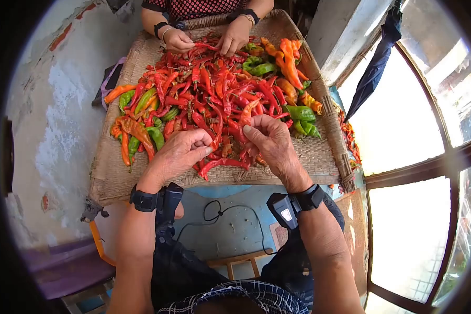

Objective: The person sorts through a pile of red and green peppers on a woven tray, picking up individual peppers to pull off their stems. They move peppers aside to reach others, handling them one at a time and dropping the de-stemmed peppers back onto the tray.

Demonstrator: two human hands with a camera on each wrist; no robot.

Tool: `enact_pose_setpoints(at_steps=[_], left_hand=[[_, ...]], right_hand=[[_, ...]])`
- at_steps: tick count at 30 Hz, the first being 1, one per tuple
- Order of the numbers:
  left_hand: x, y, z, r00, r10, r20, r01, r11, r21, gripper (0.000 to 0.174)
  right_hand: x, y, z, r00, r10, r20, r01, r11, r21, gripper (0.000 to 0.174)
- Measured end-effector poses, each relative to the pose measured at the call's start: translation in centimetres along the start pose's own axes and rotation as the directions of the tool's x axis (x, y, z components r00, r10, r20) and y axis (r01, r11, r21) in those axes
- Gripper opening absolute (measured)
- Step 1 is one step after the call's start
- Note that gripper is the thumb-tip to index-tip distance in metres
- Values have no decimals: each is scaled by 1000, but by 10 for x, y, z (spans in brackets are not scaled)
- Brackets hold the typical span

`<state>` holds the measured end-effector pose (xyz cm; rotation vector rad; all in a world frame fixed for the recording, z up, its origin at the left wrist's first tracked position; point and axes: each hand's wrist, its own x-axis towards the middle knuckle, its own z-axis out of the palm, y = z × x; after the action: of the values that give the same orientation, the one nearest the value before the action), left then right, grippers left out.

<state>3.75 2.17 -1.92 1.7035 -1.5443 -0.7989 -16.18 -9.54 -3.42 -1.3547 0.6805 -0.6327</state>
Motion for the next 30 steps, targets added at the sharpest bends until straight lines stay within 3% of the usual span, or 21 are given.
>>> enact_pose_setpoints(at_steps=[2, 3, 4, 5, 6, 7, 9, 10, 11, 14, 17, 18, 19, 21, 22, 23, 25, 26, 27, 29, 30], left_hand=[[8, 3, -11, 989, -141, 46, 143, 988, -60, 24], [18, -1, -10, 990, -135, 46, 138, 989, -51, 24], [30, -7, -6, 950, -9, -313, -38, 989, -144, 33], [37, -12, -5, 767, 77, -637, -235, 957, -168, 44], [36, -3, -15, 803, 83, -590, -119, 993, -21, 60], [38, -2, -15, 801, 91, -592, -124, 992, -15, 60], [36, 3, -8, 887, 38, -461, -106, 987, -123, 55], [31, 8, -6, 962, -13, -271, -23, 991, -129, 48], [27, 14, 6, 983, -31, -181, -24, 955, -296, 39], [17, 20, 32, 998, -50, -42, 28, 907, -419, 25], [13, 12, 31, 996, -73, 45, 85, 884, -460, 21], [11, 17, 25, 992, -107, 63, 123, 917, -380, 19], [12, 17, 18, 991, -112, 69, 130, 916, -379, 19], [18, 11, 5, 972, -236, 1, 225, 925, -306, 30], [26, 6, 3, 952, -187, -242, 53, 881, -470, 40], [32, 0, 2, 863, -175, -474, -150, 807, -571, 50], [34, 12, -18, 763, -189, -619, -82, 920, -383, 70], [34, 0, -23, 750, -105, -653, -32, 980, -194, 55], [32, 1, -22, 754, -109, -647, -26, 980, -196, 55], [21, 5, -16, 964, -64, -258, 69, 998, 10, 37], [15, 9, -7, 988, -101, -118, 111, 990, 81, 31]], right_hand=[[1, -9, 2, 1000, -25, 4, 25, 999, 28, 11], [1, -8, 3, 999, -34, 1, 34, 999, 33, 11], [1, -5, 3, 1000, -30, 5, 30, 999, 45, 11], [1, -4, 4, 1000, -25, 9, 25, 998, 58, 10], [0, -7, 5, 1000, -12, 20, 10, 998, 68, 10], [-1, -10, 8, 1000, -20, 21, 18, 997, 70, 10], [-3, -12, 13, 1000, -4, 12, 4, 1000, 12, 10], [-3, -11, 11, 999, -3, 33, 3, 1000, 16, 10], [-3, -10, 10, 1000, 4, 31, -5, 1000, 20, 10], [-2, -8, 11, 994, -83, 72, 93, 987, -134, 10], [-10, -10, 11, 993, -46, 110, 59, 992, -113, 9], [-11, -13, 9, 995, -5, 103, 22, 986, -167, 13], [-11, -14, 5, 995, 1, 100, 15, 987, -162, 13], [-9, -13, -6, 993, -88, 78, 112, 914, -391, 17], [-7, -11, -9, 991, -119, 60, 133, 902, -411, 17], [-6, -9, -10, 992, -109, 59, 123, 905, -408, 17], [-4, -7, -10, 979, -198, 44, 198, 884, -423, 16], [-6, -11, -9, 970, -239, 49, 230, 831, -507, 15], [-8, -14, -7, 972, -232, 45, 223, 834, -505, 15], [-9, -14, -5, 956, -281, 88, 273, 733, -623, 13], [-7, -9, -8, 946, -308, 99, 292, 681, -672, 14]])
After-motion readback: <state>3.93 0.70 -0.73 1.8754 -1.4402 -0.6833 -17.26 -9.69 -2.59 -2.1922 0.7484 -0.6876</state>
